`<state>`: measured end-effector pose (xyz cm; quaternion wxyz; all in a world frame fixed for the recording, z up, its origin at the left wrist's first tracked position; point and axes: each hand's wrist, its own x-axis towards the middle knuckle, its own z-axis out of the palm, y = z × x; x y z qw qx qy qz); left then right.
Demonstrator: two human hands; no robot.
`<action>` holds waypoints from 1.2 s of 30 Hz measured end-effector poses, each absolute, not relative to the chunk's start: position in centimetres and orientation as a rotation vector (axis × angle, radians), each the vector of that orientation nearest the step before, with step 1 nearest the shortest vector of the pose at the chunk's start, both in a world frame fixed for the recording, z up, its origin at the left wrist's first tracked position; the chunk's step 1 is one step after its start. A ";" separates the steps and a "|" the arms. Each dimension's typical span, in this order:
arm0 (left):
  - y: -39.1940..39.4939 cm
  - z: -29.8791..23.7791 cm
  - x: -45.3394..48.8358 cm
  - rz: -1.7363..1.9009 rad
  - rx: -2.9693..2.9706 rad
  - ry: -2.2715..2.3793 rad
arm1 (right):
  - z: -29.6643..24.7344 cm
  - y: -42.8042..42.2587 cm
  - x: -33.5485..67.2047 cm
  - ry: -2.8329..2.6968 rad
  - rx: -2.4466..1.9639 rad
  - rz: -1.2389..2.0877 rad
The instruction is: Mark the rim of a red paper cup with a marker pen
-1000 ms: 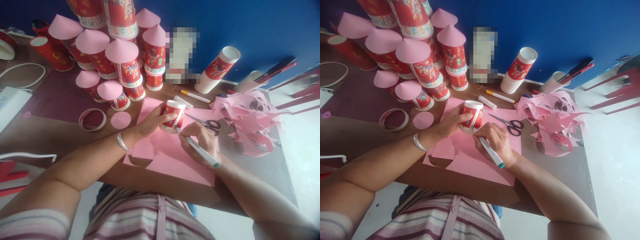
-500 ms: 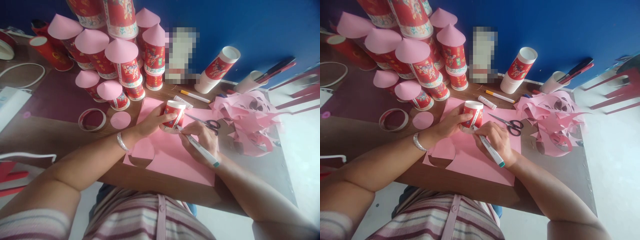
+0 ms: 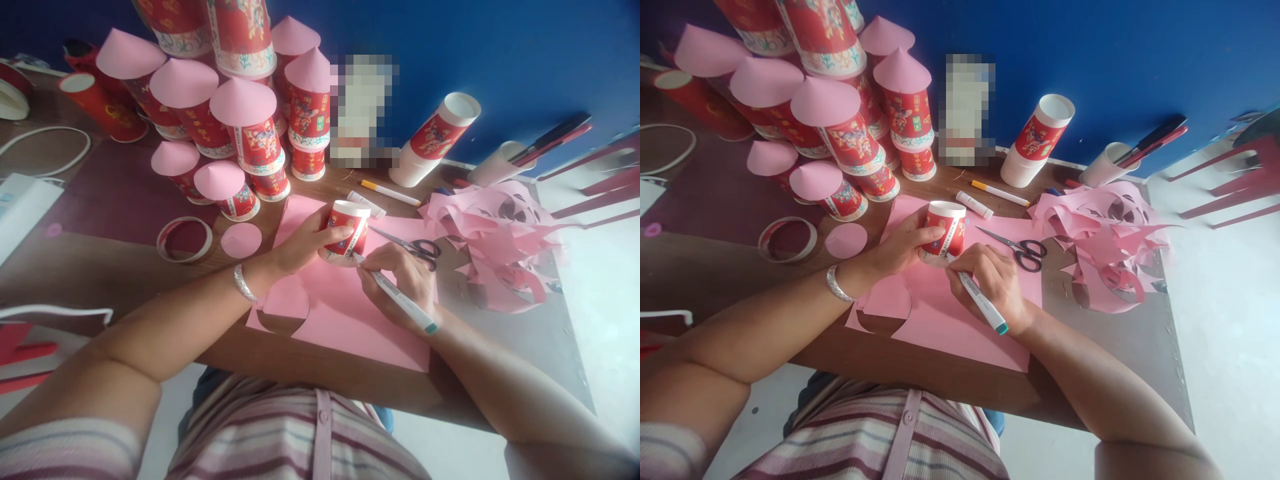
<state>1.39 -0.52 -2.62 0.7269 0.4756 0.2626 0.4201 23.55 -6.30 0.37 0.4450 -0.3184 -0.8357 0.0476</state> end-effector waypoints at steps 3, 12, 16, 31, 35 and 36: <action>-0.5 -2.6 1.4 0.934 1.057 0.582 | 0.4 -6.3 23.6 -2.072 -0.776 0.138; -0.5 -2.4 1.5 0.961 0.985 0.546 | 0.7 -6.5 23.7 -2.077 -0.738 0.138; -0.6 -2.5 1.3 0.952 0.973 0.515 | 0.6 -6.5 23.6 -2.062 -0.748 0.133; -0.6 -2.8 1.3 0.950 0.935 0.497 | 0.3 -6.5 23.7 -2.049 -0.788 0.123; -0.7 -2.6 1.4 0.947 0.912 0.481 | 0.3 -6.5 23.7 -2.044 -0.789 0.116; -0.7 -2.6 1.4 0.946 0.910 0.482 | 0.3 -6.5 23.7 -2.042 -0.785 0.119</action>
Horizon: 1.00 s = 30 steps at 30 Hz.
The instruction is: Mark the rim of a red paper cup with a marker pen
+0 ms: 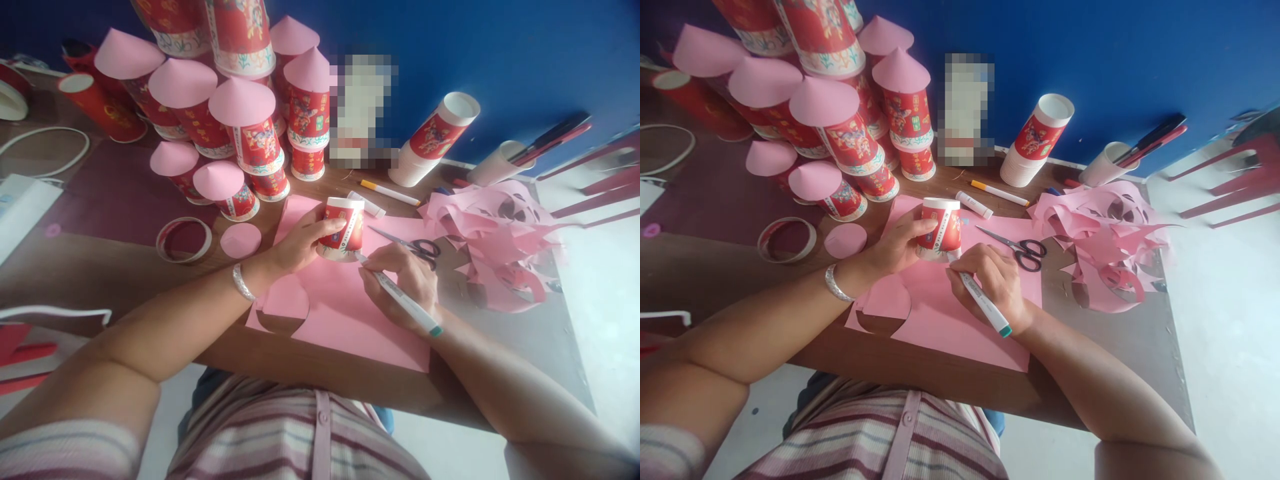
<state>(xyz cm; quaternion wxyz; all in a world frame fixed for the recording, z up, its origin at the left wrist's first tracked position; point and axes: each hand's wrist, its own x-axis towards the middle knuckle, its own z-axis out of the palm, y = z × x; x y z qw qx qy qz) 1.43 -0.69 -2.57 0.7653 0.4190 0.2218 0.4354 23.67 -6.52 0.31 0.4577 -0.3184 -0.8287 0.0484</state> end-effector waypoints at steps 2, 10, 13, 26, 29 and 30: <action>-0.7 -2.6 1.4 0.951 0.906 0.487 | 0.3 -6.5 23.7 -2.039 -0.783 0.128; -0.5 -3.0 1.4 0.937 0.914 0.470 | 0.4 -6.3 23.6 -1.986 -0.842 0.178; -0.5 -3.0 1.5 0.963 0.893 0.479 | 0.6 -6.2 23.6 -1.985 -0.829 0.199; -0.6 -2.5 1.6 0.953 0.888 0.481 | 0.5 -6.1 23.8 -2.022 -0.825 0.192; -0.6 -2.6 1.6 0.955 0.891 0.470 | 0.5 -6.1 23.8 -2.019 -0.820 0.213; -0.6 -2.6 1.7 0.959 0.894 0.469 | 0.4 -6.2 23.8 -2.017 -0.823 0.219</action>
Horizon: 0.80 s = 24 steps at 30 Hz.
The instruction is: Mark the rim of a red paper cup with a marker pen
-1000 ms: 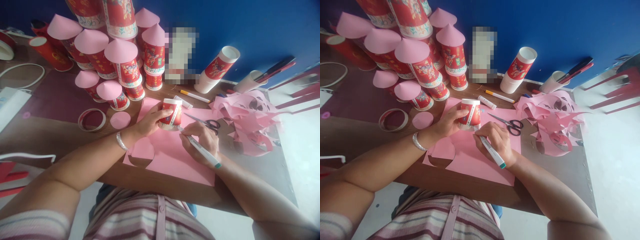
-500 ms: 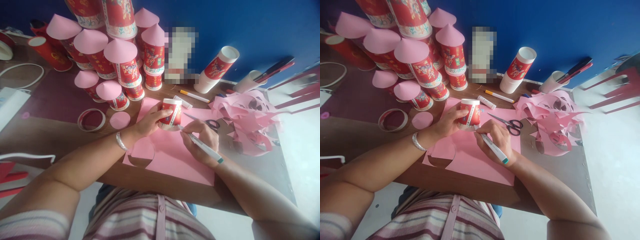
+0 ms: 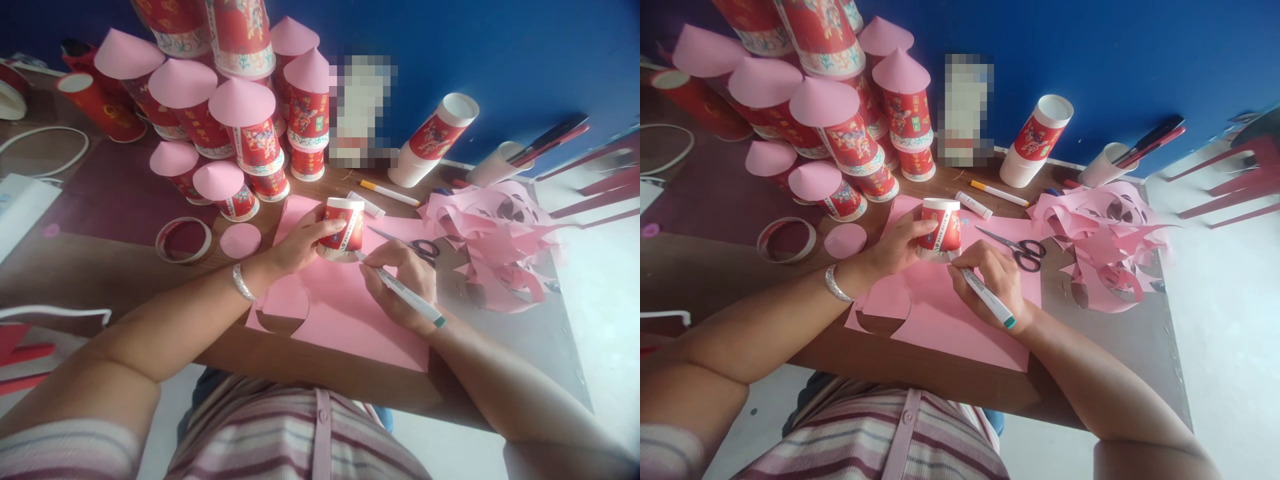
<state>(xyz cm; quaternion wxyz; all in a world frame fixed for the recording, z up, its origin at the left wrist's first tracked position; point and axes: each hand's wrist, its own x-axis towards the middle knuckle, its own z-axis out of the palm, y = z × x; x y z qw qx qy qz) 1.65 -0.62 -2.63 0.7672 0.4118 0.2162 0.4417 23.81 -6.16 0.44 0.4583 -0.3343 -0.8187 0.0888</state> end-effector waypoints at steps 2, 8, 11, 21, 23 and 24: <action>-0.6 -2.7 1.6 0.960 0.899 0.465 | 0.4 -6.2 23.9 -2.014 -0.840 0.221; -0.6 -2.8 1.5 0.953 0.891 0.459 | 0.2 -6.2 24.0 -2.007 -0.884 0.202; -0.6 -2.9 1.5 0.957 0.895 0.477 | 0.1 -6.3 23.8 -1.993 -0.869 0.191; -0.5 -3.0 1.6 0.968 0.886 0.480 | 0.0 -6.3 23.7 -1.939 -0.913 0.218; -0.5 -3.0 1.6 0.960 0.892 0.475 | -0.1 -6.3 23.8 -1.942 -0.932 0.194; -0.6 -3.0 1.6 0.958 0.897 0.476 | -0.1 -6.3 23.8 -1.941 -0.949 0.174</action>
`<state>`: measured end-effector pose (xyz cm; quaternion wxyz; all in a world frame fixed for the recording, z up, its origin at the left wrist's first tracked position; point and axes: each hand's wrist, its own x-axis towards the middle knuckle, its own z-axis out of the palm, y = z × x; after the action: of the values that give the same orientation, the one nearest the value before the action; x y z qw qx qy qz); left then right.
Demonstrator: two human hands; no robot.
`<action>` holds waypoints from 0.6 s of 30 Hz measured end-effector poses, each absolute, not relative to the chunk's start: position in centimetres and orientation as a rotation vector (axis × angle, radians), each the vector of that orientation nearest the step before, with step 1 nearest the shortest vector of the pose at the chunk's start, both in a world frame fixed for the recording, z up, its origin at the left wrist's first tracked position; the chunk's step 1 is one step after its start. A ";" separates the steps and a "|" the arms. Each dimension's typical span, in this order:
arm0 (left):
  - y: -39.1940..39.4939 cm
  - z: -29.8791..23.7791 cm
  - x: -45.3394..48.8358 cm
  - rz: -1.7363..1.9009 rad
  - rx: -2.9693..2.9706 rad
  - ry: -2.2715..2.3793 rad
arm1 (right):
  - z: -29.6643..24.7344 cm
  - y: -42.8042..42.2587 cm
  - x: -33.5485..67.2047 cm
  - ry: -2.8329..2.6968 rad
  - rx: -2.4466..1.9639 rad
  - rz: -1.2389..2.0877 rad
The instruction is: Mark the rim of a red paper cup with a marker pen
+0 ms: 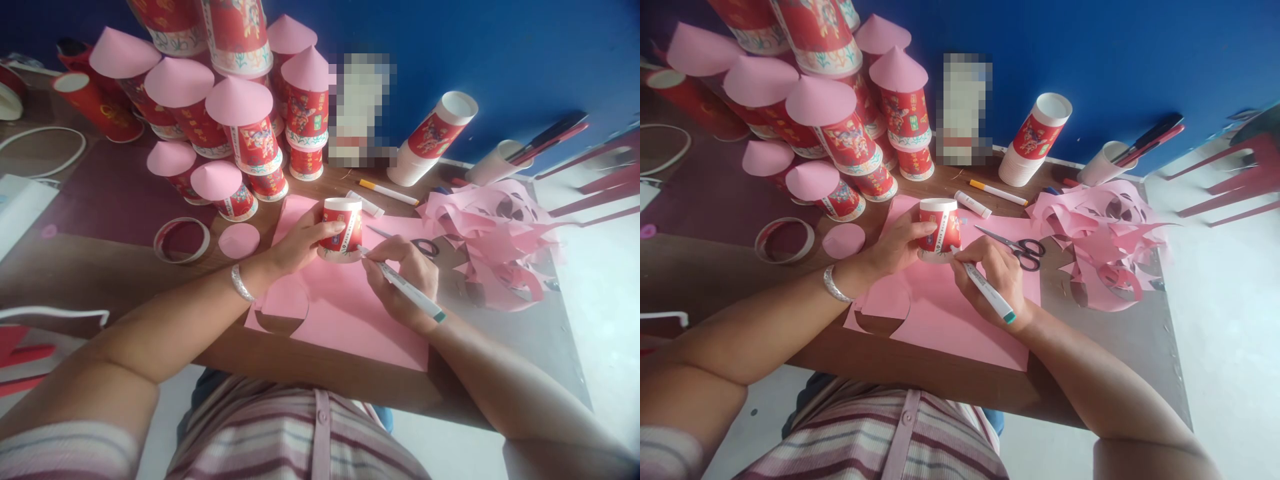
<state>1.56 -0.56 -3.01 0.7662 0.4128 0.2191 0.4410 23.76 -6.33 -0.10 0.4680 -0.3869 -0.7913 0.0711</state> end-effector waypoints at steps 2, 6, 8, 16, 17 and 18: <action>-0.6 -3.0 1.6 0.959 0.907 0.483 | -0.1 -6.3 23.7 -1.944 -0.974 0.147; -0.6 -3.0 1.5 0.971 0.941 0.492 | 0.3 -6.3 23.7 -1.978 -0.878 0.167; -0.6 -2.9 1.5 0.982 0.963 0.485 | 0.4 -6.2 23.7 -1.994 -0.821 0.189; -0.7 -2.9 1.5 0.978 0.933 0.501 | 0.3 -6.1 23.7 -1.993 -0.823 0.171; -0.6 -2.9 1.5 0.982 0.939 0.499 | 0.3 -6.1 23.7 -1.999 -0.823 0.167; -0.6 -2.9 1.5 0.990 0.943 0.502 | 0.3 -6.1 23.7 -2.006 -0.826 0.162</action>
<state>1.54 -0.61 -2.87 0.7462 0.4310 0.2296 0.4524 23.74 -6.10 0.26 0.4645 -0.3364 -0.8166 0.0658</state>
